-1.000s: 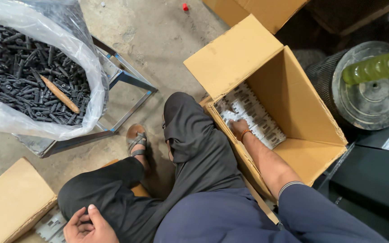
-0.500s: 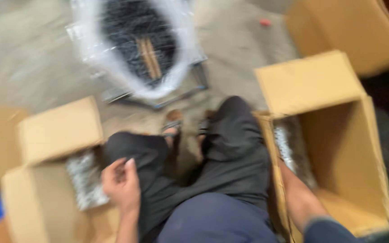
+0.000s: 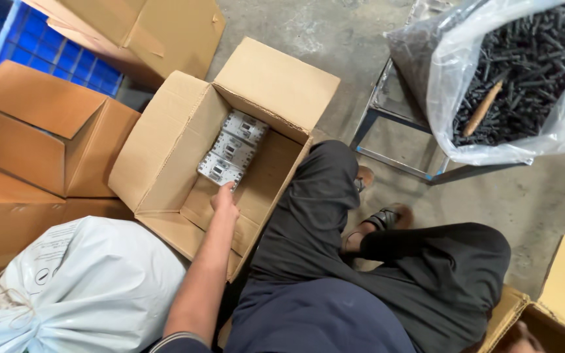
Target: The person sits on the floor between two cardboard boxes and repeatedly picks up white electrical components wrapped in plastic. They unwrap each component, use a wooden stick to tap or adjust parts inside, rewrap the component, and place it into the right-hand box. The process continues with multiple units.
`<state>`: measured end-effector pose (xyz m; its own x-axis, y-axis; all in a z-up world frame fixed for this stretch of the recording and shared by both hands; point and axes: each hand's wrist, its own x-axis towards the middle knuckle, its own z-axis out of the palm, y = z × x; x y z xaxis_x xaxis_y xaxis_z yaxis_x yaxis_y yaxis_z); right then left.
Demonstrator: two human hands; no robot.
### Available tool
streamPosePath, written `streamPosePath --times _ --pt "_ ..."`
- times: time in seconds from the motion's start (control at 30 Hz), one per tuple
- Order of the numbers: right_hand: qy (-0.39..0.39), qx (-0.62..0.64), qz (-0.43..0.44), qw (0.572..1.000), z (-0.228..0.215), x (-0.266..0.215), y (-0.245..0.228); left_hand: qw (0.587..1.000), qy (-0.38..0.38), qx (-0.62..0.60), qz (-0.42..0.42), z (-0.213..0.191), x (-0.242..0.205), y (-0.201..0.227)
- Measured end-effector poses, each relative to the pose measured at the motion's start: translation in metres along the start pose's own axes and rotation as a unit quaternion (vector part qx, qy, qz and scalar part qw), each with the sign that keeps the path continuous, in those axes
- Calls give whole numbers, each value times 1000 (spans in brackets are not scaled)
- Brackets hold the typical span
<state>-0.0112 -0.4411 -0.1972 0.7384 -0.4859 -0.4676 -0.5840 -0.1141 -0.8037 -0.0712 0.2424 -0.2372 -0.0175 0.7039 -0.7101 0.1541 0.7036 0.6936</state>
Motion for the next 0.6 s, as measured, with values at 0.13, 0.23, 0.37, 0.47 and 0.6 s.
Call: streamPosePath --times 0.13,0.23,0.37,0.47,0.6 --pt "1 49 -81 995 -14 0 -24 991 -68 6 -113 -1 8 17" --pt "4 118 -165 979 -23 -1 -28 973 -148 -97 -146 2 15 30" --pt "43 133 -216 966 -48 2 -35 990 -66 -38 -119 6 21 33" --pt "2 265 -242 934 -56 2 -42 995 -98 -30 -8 3 5 34" --pt "-81 256 -223 937 -22 -34 -73 943 -290 -6 161 -23 -62 51"
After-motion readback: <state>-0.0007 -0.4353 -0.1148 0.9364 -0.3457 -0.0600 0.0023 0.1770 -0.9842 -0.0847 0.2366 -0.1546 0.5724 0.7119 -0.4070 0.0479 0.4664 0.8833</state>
